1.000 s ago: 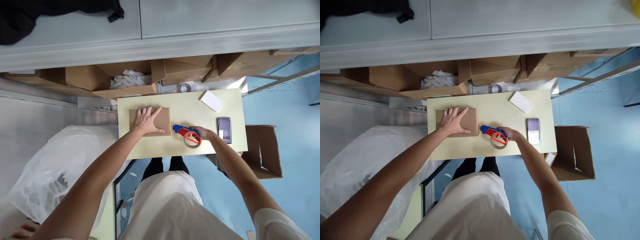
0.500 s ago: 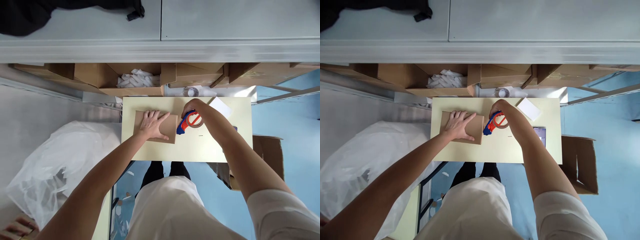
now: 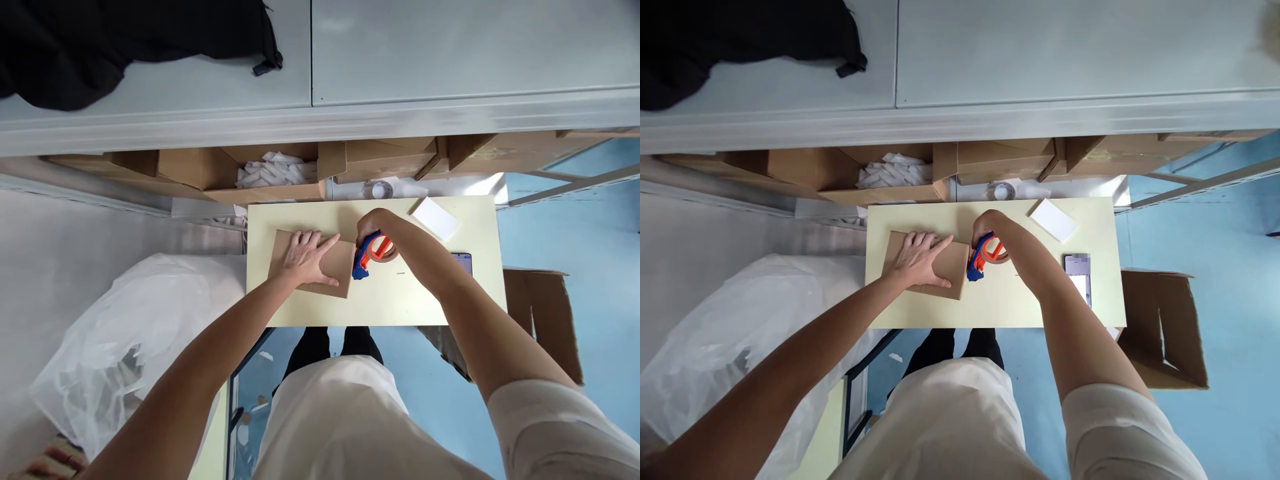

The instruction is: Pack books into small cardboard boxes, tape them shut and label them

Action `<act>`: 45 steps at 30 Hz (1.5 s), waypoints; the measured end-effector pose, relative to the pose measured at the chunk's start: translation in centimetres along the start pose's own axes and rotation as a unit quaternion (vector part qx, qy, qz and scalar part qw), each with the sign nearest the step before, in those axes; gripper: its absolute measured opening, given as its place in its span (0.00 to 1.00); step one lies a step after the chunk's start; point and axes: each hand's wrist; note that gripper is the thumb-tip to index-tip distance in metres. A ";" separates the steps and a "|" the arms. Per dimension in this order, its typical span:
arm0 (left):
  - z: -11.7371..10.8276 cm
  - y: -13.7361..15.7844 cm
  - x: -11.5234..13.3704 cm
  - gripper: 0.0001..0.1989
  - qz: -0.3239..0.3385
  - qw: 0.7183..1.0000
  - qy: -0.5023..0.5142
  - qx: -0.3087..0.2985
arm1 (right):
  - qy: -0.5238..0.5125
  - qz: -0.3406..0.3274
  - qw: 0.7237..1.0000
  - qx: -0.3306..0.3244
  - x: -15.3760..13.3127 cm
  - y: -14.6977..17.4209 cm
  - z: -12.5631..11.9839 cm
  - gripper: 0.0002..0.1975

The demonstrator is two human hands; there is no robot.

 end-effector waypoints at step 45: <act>2.2 4.5 3.0 0.50 -0.072 0.993 0.068 0.065 | 0.111 0.064 0.675 0.726 1.4 25.0 -6.3 0.24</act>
Point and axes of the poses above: each hand's wrist, its own y-axis away from the middle knuckle, its own z-axis out of the palm, x = y × z, and after that the axes turned 8 degrees about y, right-handed
